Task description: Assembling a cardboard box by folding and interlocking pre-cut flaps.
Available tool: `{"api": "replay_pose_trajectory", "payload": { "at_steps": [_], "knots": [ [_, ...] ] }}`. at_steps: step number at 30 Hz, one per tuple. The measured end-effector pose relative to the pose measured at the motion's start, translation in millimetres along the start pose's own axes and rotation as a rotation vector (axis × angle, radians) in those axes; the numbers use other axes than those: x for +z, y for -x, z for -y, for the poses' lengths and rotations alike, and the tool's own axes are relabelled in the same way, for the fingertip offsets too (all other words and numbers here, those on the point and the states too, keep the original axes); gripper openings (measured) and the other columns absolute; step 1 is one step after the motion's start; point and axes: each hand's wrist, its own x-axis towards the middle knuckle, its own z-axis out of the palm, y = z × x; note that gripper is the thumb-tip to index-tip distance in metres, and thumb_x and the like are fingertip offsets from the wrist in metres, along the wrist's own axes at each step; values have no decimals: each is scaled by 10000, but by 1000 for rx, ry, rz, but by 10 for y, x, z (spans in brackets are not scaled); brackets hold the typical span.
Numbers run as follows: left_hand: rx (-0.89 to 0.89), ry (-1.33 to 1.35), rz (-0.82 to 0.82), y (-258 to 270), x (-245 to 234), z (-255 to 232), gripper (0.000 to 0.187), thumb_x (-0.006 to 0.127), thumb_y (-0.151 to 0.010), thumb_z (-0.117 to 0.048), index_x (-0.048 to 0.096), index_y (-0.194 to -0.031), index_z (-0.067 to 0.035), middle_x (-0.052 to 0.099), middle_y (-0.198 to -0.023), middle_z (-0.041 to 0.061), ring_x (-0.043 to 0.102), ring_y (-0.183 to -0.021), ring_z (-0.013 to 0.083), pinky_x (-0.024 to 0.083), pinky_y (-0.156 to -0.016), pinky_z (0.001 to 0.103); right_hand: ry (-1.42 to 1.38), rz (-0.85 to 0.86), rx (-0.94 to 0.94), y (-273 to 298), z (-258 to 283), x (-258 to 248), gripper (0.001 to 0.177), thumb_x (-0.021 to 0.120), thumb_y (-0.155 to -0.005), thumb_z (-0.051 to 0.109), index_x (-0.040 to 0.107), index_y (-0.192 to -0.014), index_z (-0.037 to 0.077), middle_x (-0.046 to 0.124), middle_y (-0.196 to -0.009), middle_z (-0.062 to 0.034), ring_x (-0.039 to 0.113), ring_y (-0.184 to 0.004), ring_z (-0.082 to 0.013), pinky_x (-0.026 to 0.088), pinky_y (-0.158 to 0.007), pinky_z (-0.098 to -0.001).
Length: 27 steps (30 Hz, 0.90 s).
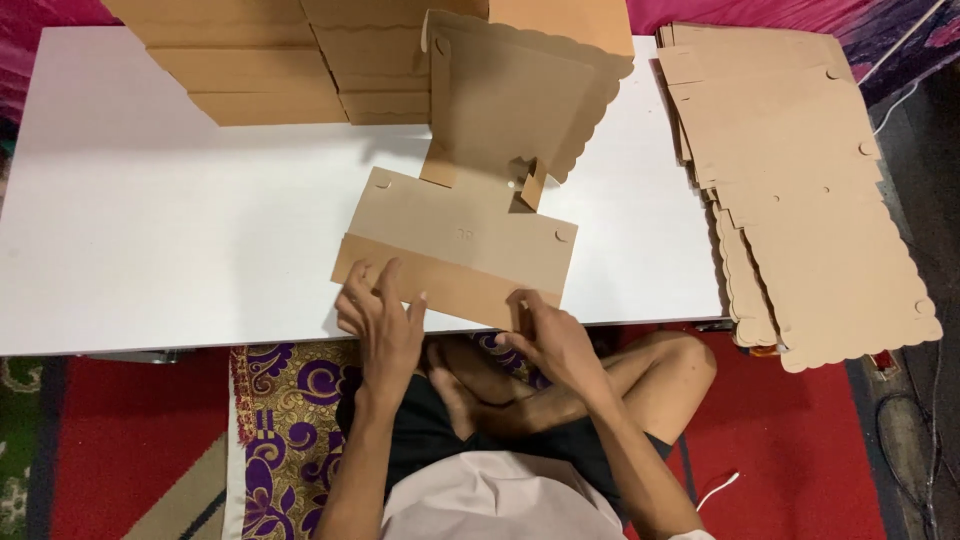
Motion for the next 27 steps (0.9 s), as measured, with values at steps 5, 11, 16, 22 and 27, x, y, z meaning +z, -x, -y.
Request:
{"api": "replay_pose_trajectory", "payload": {
  "at_steps": [5, 11, 16, 22, 27],
  "knots": [
    [76, -30, 77, 63, 19, -58, 652, 751, -876, -394, 461, -1376, -92, 296, -1389, 159, 263, -1214, 408, 184, -1009, 639, -180, 0, -119, -31, 20, -73, 417, 763, -881, 249, 643, -1231, 55, 688, -739, -118, 674, -729, -299, 554, -709, -404],
    [144, 15, 264, -81, -179, 197, 664, 767, -839, -274, 474, -1400, -74, 335, -1484, 178, 256, -1309, 408, 41, -1070, 723, -51, -391, -222, -289, -103, -260, 457, 767, -908, 296, 646, -1275, 52, 654, -1011, -160, 638, -1035, -340, 518, -926, -447],
    [181, 135, 328, -252, -368, 379, 490, 670, -924, -195, 526, -1384, -107, 388, -1503, 181, 286, -1431, 397, 22, -1118, 695, 173, -538, -313, -454, -493, -154, 393, 755, -924, 354, 704, -1216, 96, 653, -1172, -132, 598, -1205, -324, 468, -1027, -461],
    [210, -31, 136, -308, -196, 357, 306, 530, -1048, -153, 575, -1343, -85, 448, -1466, 165, 292, -1461, 380, 147, -1129, 638, 31, -570, -410, -227, -689, 21, 135, 692, -970, 299, 750, -906, 196, 720, -1180, -14, 601, -1255, -275, 430, -1046, -442],
    [184, -89, 106, -290, -4, 363, 470, 550, -1032, -401, 508, -1378, -86, 389, -1526, 183, 235, -1475, 422, 147, -1122, 654, 226, -527, -399, -349, -841, 19, 212, 778, -899, 371, 709, -749, 238, 724, -1052, 81, 640, -1087, -182, 454, -914, -351]
  ]
}}
